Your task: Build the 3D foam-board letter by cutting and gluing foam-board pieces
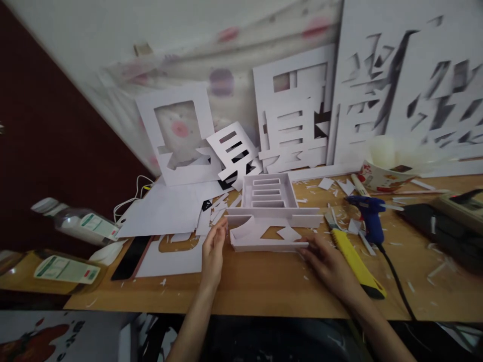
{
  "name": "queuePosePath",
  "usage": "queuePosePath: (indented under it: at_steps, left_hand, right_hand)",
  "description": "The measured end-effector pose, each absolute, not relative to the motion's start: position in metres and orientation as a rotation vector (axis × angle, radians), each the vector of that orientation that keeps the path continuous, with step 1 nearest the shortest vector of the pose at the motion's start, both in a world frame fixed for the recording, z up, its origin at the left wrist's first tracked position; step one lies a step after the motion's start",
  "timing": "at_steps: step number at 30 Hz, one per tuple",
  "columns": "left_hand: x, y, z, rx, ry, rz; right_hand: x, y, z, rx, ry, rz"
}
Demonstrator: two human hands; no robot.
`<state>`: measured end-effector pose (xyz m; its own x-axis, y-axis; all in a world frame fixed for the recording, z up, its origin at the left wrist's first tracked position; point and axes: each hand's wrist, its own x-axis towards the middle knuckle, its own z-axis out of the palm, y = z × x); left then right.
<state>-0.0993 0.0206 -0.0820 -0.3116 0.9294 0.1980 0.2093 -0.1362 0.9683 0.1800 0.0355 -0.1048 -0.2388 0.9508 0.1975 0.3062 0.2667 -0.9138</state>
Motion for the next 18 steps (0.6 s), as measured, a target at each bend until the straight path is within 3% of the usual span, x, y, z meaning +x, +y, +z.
queuePosePath:
  at_steps: [7, 18]
  left_hand:
    - [-0.102, 0.008, -0.076, 1.251, 1.567, 1.545]
    - [-0.109, 0.015, -0.069, 2.334, 1.758, 1.204]
  right_hand:
    - [0.18, 0.036, -0.101, -1.298, -1.746, 0.924]
    - [0.181, 0.033, -0.101, -1.408, -1.758, 0.896]
